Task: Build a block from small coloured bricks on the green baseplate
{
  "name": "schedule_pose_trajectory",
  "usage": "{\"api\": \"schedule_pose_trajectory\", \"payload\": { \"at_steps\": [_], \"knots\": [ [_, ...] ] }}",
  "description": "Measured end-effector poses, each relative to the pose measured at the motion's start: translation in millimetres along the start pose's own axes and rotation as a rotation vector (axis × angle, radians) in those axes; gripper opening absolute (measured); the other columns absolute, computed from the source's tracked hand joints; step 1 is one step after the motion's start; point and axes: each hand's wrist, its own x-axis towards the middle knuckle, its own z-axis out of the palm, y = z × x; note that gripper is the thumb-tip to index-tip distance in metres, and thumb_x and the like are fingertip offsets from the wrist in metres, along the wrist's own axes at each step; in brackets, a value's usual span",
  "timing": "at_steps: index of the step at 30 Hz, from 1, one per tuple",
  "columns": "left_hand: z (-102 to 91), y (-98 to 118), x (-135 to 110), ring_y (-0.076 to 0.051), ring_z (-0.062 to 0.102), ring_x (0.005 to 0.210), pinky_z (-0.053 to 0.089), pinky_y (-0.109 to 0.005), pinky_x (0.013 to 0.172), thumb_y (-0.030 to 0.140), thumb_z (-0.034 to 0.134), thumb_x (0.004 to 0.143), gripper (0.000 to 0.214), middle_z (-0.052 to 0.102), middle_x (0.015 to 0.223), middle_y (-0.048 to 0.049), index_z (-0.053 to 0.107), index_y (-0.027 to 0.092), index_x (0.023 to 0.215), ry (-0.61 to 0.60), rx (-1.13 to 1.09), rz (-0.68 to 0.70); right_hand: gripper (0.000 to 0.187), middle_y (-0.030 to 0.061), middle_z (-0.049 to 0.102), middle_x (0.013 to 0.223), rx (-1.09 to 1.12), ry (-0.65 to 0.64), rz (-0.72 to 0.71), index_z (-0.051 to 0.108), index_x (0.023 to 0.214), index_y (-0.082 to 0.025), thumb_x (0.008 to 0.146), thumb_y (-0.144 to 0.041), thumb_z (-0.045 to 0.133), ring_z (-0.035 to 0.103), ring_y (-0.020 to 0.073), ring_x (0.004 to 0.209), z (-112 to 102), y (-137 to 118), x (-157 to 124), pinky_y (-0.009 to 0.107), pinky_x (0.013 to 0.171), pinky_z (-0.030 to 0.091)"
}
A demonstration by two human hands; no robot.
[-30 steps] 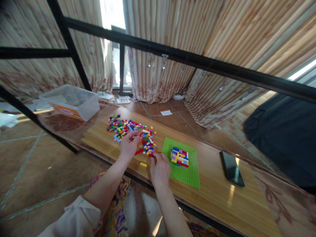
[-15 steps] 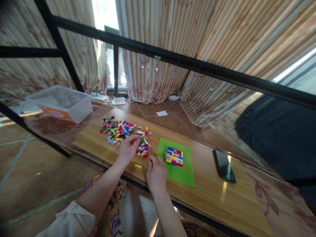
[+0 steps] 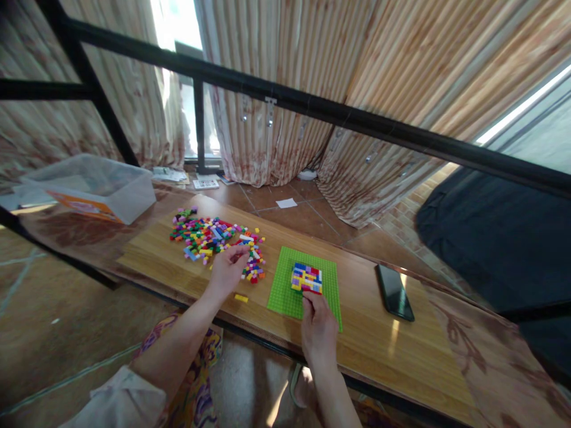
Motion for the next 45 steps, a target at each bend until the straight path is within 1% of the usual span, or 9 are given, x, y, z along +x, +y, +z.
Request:
{"api": "schedule_pose_trajectory", "payload": {
  "at_steps": [4,7,17,20,29,33,39,42,45],
  "knots": [
    [0.0,-1.1,-0.1,-0.017,0.067,0.074,0.053,-0.029,0.072,0.017,0.06,0.079,0.02,0.074,0.085,-0.0058,0.073,0.015,0.094,-0.016,0.005,-0.006,0.026,0.0086,0.072,0.096,0.033,0.011,-0.071,0.071,0.091,-0.021,0.09,-0.036,0.05,0.066,0.0205,0.089,0.1,1.8,16.1,0.035,0.082,0.05],
    [-0.8,-3.1,1.0,-0.018,0.067,0.078,0.053,-0.03,0.075,0.018,0.061,0.079,0.019,0.074,0.086,-0.0059,0.073,0.015,0.093,-0.008,0.02,0.01,0.026,0.0093,0.07,0.096,0.04,0.018,-0.073,0.073,0.088,-0.02,0.09,-0.035,0.052,0.064,0.0207,0.09,3.1,4.8,22.7,0.038,0.086,0.05],
    [1.1,-1.9,1.8,-0.018,0.067,0.08,0.053,-0.03,0.077,0.017,0.06,0.079,0.02,0.074,0.088,-0.006,0.073,0.015,0.094,-0.026,0.012,0.017,0.025,0.0088,0.066,0.099,0.081,0.066,-0.056,0.075,0.087,-0.021,0.088,-0.038,0.057,0.06,0.0218,0.095,11.2,14.4,20.6,0.041,0.089,0.047],
    [1.4,1.4,0.8,-0.018,0.067,0.078,0.053,-0.029,0.075,0.017,0.059,0.08,0.02,0.075,0.088,-0.006,0.073,0.014,0.094,-0.032,0.019,0.008,0.025,0.0086,0.066,0.099,0.047,0.06,-0.072,0.075,0.087,-0.021,0.088,-0.037,0.056,0.059,0.0216,0.095,10.8,14.5,21.8,0.041,0.089,0.047],
    [0.7,2.2,-0.1,-0.017,0.067,0.079,0.052,-0.029,0.077,0.017,0.059,0.08,0.022,0.075,0.088,-0.0058,0.073,0.014,0.096,-0.042,0.04,-0.027,0.029,0.0113,0.067,0.1,-0.111,0.045,-0.221,0.073,0.089,-0.017,0.095,-0.032,0.049,0.057,0.023,0.095,10.2,16.8,22.3,0.041,0.087,0.047],
    [1.1,0.9,-0.1,-0.017,0.067,0.078,0.053,-0.028,0.075,0.017,0.058,0.08,0.021,0.075,0.087,-0.0053,0.073,0.014,0.096,-0.058,0.027,-0.021,0.03,0.012,0.067,0.101,-0.235,-0.005,-0.308,0.071,0.091,-0.016,0.097,-0.028,0.044,0.056,0.0241,0.098,10.0,16.6,25.4,0.041,0.087,0.047],
    [1.1,3.8,0.1,-0.017,0.067,0.078,0.053,-0.027,0.075,0.015,0.06,0.079,0.021,0.075,0.088,-0.0058,0.073,0.013,0.095,-0.047,0.022,-0.037,0.028,0.013,0.066,0.103,-0.414,-0.155,-0.462,0.068,0.094,-0.015,0.097,-0.017,0.04,0.054,0.0253,0.106,5.0,16.4,36.0,0.039,0.089,0.046],
    [1.0,6.5,-0.6,-0.016,0.067,0.077,0.053,-0.027,0.073,0.015,0.06,0.079,0.021,0.075,0.087,-0.0057,0.073,0.014,0.095,-0.05,0.016,-0.054,0.029,0.0132,0.065,0.104,-0.451,-0.2,-0.505,0.067,0.094,-0.014,0.097,-0.013,0.039,0.053,0.0254,0.107,3.5,17.1,39.0,0.039,0.088,0.046],
    [1.1,8.3,-1.0,-0.016,0.067,0.074,0.053,-0.026,0.07,0.014,0.059,0.079,0.02,0.074,0.085,-0.0049,0.073,0.014,0.093,-0.049,0.001,-0.071,0.028,0.0129,0.065,0.103,-0.45,-0.201,-0.517,0.067,0.094,-0.015,0.097,-0.014,0.039,0.054,0.0254,0.106,2.7,18.2,39.0,0.039,0.087,0.047]
  ]
}}
